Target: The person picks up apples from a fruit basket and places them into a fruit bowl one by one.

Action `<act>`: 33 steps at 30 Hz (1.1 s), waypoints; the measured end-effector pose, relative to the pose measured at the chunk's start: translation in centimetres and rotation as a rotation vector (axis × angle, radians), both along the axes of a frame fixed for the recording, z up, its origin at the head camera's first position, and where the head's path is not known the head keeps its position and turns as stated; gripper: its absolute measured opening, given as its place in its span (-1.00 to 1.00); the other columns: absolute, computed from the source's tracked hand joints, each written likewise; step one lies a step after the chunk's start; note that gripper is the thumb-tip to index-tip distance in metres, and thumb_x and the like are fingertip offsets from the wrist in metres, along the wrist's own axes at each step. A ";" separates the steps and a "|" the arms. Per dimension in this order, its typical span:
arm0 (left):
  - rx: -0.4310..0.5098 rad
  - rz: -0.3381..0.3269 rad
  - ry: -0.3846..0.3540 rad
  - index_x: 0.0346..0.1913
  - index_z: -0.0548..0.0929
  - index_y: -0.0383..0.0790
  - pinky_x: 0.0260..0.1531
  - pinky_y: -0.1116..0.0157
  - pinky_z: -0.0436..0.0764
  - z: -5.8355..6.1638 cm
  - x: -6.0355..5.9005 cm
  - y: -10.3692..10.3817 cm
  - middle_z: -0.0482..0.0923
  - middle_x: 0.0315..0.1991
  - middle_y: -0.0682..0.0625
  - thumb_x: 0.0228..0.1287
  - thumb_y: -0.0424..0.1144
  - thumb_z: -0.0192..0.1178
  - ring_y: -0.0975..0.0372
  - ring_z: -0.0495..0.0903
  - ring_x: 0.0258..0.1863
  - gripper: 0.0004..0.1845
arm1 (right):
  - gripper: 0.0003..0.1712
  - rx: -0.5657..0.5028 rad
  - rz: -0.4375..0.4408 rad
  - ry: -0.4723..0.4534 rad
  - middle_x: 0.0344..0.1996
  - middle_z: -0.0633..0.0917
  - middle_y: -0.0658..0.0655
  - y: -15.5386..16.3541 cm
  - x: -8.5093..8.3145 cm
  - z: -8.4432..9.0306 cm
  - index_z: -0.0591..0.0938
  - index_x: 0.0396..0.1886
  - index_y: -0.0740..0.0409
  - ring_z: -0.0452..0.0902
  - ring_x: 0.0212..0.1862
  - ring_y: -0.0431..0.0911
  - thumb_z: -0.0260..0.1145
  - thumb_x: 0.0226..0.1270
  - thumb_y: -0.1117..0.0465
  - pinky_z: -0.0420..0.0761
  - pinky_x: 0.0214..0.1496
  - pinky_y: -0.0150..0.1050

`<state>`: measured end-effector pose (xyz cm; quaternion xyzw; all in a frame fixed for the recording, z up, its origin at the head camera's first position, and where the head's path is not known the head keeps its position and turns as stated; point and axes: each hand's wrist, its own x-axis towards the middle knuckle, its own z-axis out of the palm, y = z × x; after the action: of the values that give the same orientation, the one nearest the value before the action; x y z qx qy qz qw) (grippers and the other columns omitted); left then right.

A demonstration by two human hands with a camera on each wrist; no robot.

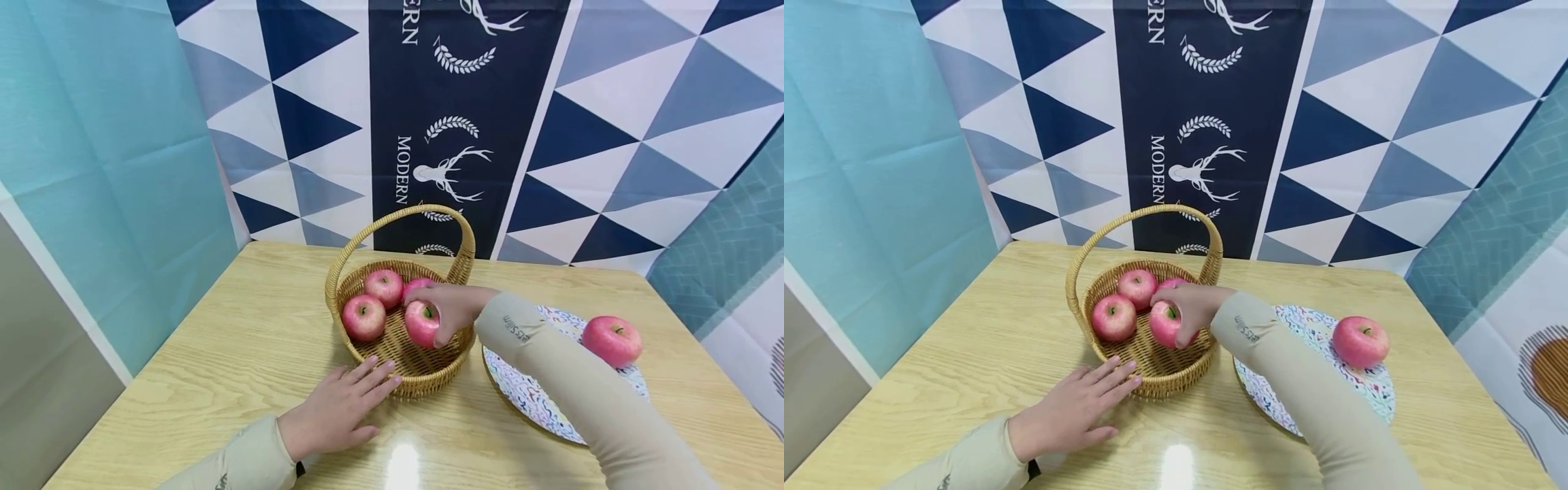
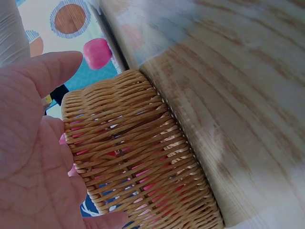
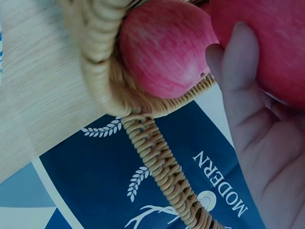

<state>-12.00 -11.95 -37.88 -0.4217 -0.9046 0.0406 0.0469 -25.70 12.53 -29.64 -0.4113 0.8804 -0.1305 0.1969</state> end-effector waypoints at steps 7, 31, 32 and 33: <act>0.003 0.003 -0.007 0.48 0.18 -0.08 0.11 -0.01 0.43 0.2 0.1 0.1 0.11 0.48 -0.02 0.29 0.13 0.14 0.09 0.13 0.42 -0.22 | -0.14 -0.019 -0.008 0.000 0.04 0.49 0.10 1.1 0.2 0.2 0.46 0.16 0.10 0.39 0.05 0.00 0.46 -0.35 0.17 0.47 0.07 -0.12; 0.020 -0.004 0.024 0.47 0.21 -0.08 0.08 0.00 0.46 -0.2 0.3 0.2 0.14 0.46 -0.03 0.27 0.13 0.16 0.08 0.15 0.42 -0.23 | -0.14 -0.052 -0.006 0.058 -0.03 0.51 0.08 3.9 1.0 0.3 0.45 0.19 0.12 0.41 -0.01 -0.02 0.47 -0.27 0.11 0.50 -0.02 -0.13; 0.020 -0.005 0.027 0.47 0.21 -0.08 0.08 0.00 0.46 -0.2 0.3 0.2 0.14 0.46 -0.03 0.27 0.13 0.16 0.08 0.16 0.41 -0.23 | -0.14 -0.058 -0.008 0.061 -0.03 0.52 0.08 4.0 1.0 0.4 0.45 0.19 0.13 0.41 0.00 -0.02 0.47 -0.27 0.11 0.50 -0.02 -0.13; 0.021 -0.003 0.023 0.47 0.21 -0.08 0.08 0.00 0.46 -0.2 0.3 0.2 0.14 0.46 -0.03 0.27 0.13 0.16 0.08 0.16 0.42 -0.23 | -0.14 -0.060 -0.012 0.064 -0.02 0.52 0.08 4.1 1.0 0.4 0.46 0.20 0.13 0.41 0.00 -0.02 0.47 -0.26 0.11 0.50 -0.01 -0.13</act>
<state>-11.67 -11.76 -38.11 -0.4222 -0.9037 0.0357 0.0620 -24.67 16.65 -29.21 -0.4156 0.8844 -0.1448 0.1554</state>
